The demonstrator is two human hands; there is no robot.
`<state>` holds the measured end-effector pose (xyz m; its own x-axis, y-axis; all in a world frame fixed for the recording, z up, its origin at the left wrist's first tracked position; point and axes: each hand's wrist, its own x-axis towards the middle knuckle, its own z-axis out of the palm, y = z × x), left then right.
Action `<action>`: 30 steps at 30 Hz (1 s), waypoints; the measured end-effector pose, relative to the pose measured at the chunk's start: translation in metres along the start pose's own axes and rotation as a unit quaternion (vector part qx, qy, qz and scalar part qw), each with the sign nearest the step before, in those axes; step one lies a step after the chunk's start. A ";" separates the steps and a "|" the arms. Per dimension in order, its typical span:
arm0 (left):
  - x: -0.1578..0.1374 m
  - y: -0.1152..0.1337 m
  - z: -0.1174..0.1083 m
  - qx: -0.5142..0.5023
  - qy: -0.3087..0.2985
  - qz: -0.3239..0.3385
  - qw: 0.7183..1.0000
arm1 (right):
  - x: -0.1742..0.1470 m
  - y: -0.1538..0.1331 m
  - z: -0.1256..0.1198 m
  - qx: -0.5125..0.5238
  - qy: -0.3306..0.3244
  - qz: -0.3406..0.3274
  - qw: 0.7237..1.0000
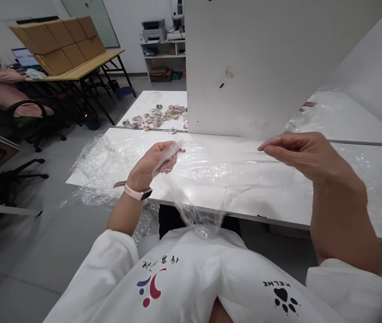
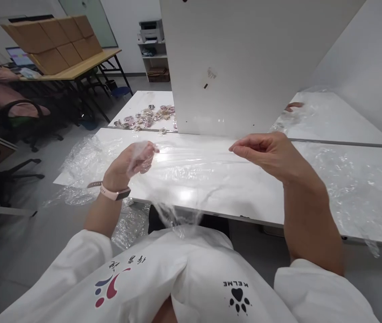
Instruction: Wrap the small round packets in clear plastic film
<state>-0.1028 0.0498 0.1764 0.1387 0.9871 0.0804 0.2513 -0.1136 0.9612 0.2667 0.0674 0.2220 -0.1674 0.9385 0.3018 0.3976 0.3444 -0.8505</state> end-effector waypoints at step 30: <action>0.157 -0.098 0.008 0.416 0.131 -0.122 0.891 | -0.044 0.175 0.147 -0.340 -0.196 -0.125 0.911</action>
<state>-0.0979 0.2148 0.0929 -0.2179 0.9742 0.0589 0.8826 0.1709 0.4380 0.2107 0.0835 -0.0039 -0.5865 0.7943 0.1587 0.7473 0.6062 -0.2721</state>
